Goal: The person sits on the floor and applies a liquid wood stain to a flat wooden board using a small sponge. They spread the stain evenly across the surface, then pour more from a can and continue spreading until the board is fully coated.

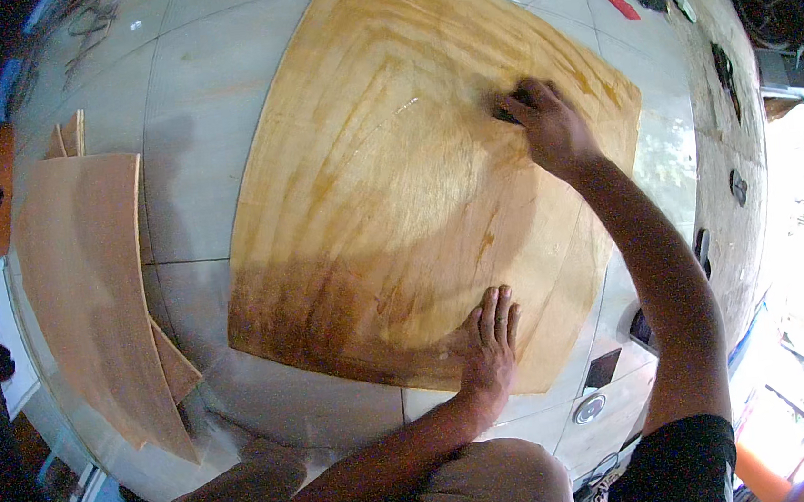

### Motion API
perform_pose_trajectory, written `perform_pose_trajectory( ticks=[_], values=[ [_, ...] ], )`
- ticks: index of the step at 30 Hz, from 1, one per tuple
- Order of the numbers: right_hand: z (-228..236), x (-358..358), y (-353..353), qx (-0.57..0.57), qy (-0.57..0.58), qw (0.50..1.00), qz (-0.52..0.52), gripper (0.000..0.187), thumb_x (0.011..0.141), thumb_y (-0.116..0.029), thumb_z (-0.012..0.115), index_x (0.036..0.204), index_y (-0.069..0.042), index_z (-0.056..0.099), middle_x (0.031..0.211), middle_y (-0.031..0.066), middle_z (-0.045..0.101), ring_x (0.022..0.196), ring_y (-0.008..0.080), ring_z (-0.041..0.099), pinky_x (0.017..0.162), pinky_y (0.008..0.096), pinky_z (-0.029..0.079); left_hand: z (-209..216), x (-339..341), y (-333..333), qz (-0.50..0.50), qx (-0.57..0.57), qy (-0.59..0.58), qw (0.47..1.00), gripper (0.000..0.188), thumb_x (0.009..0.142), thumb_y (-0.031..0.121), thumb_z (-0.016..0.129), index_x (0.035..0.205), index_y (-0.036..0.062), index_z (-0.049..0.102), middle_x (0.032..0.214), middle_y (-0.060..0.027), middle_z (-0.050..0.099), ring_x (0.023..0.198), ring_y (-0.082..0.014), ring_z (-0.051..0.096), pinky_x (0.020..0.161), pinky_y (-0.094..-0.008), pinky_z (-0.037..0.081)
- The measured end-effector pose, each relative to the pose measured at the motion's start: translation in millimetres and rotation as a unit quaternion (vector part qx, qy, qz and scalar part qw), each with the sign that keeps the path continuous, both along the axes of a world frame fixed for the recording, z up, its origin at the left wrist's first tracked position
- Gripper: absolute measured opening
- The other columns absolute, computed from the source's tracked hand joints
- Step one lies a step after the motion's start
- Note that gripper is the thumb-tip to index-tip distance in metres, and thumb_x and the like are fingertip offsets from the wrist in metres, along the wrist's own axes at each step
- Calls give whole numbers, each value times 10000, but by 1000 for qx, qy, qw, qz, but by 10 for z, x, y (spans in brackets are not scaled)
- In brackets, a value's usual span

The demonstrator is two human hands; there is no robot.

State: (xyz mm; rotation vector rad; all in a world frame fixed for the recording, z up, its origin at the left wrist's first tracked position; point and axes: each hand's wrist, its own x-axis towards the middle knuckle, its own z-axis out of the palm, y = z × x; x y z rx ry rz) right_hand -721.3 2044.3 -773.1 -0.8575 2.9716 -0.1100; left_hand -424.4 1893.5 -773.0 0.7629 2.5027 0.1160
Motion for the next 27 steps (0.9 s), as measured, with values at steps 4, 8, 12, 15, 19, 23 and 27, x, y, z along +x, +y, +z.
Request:
perform_pose_trajectory(
  ticks=[4,8,12,15,19,23,27],
  values=[
    [228,860,810,68,-42,992,-98,531,758,103,610,1247,-90,687,1179,168,585,1154,393,584,1006,464,536,-14,25,28,-4,-21,-13,1000,655,1053,297,366,1664,92,248,1754,-186,74,1603,-430,74,1280,-556,90],
    [316,957,532,13,-48,990,-133,554,716,122,590,1241,-35,671,1239,210,584,1201,421,584,1023,481,529,-55,71,53,1,-21,4,1000,650,1054,290,364,1663,92,252,1753,-185,76,1602,-431,76,1279,-560,90],
    [148,487,-902,-225,-105,966,67,476,781,-42,671,1257,-62,661,1257,238,580,1191,438,573,1004,485,524,-29,38,39,10,-14,26,1000,631,1054,288,367,1651,95,289,1744,-165,143,1593,-403,136,1281,-556,93],
    [-87,763,-2260,-220,-103,948,208,237,973,-165,586,1164,-64,682,1295,197,565,1200,401,572,1030,448,550,38,-75,57,-17,-22,-122,992,612,1053,283,383,1634,100,331,1705,-129,268,1556,-361,243,1281,-552,105],
    [-115,975,-2792,-34,-189,913,360,311,961,-182,580,1217,-20,652,1348,161,536,1229,380,567,1018,448,578,60,-139,80,-59,-39,-229,971,604,1051,281,397,1625,103,347,1669,-107,337,1525,-339,289,1280,-567,86],
    [-90,547,-2080,-102,-192,937,275,312,986,-167,568,1283,-117,649,1263,147,580,1208,349,591,1017,435,551,-42,4,36,9,-8,1,1000,629,1059,283,364,1652,93,278,1747,-155,147,1599,-400,121,1282,-573,40],
    [-44,17,-1293,-40,-125,981,146,351,959,-101,599,1289,-174,696,1270,157,610,1207,347,616,1036,427,538,-118,80,86,-4,-31,0,1000,641,1064,277,338,1668,93,226,1758,-176,34,1608,-424,26,1280,-574,25]
  ],
)
